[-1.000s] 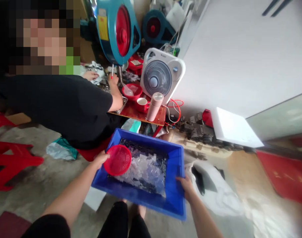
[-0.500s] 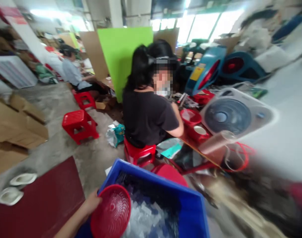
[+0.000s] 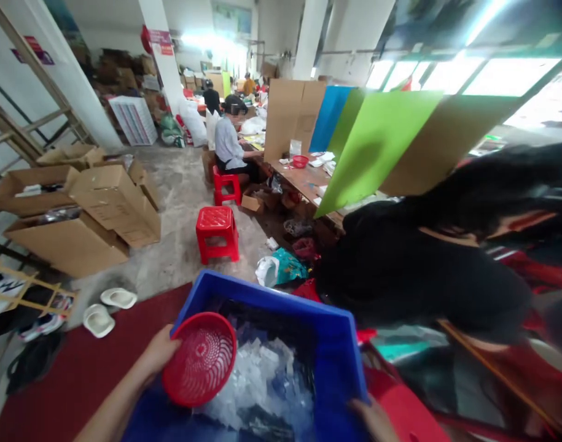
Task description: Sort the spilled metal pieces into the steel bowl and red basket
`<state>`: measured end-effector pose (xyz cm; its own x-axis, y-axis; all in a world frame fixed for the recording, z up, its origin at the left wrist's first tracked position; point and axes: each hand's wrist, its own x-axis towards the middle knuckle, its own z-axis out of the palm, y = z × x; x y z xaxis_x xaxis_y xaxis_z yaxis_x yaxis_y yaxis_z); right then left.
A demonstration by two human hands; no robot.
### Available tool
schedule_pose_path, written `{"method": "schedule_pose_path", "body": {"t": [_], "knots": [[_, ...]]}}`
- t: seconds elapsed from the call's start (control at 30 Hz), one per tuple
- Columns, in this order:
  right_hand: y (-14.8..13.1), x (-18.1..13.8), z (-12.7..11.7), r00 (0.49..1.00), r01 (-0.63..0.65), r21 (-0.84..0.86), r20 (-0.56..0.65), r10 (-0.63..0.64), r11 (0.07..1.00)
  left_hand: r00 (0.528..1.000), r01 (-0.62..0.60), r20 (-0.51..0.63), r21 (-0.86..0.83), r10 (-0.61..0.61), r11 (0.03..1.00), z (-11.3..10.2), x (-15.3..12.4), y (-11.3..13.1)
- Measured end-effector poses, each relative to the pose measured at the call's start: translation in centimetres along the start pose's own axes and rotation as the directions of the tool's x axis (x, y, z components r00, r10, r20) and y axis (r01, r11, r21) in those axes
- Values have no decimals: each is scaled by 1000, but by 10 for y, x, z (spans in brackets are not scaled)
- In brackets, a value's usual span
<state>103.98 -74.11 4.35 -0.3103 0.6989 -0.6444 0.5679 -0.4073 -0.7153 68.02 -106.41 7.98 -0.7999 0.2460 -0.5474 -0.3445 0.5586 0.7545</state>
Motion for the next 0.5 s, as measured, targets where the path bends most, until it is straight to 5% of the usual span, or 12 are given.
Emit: {"method": "schedule_pose_path", "body": {"t": [0.13, 0.3, 0.5], "knots": [[-71, 48, 76, 998, 33, 60, 60, -36, 998, 999, -26, -41, -36, 24, 999, -51, 57, 31], [-158, 138, 158, 995, 64, 87, 76, -70, 994, 997, -67, -34, -94, 64, 993, -80, 149, 87], [-286, 226, 228, 992, 101, 63, 68, -106, 993, 973, 146, -147, -191, -175, 971, -108, 262, 160]]}}
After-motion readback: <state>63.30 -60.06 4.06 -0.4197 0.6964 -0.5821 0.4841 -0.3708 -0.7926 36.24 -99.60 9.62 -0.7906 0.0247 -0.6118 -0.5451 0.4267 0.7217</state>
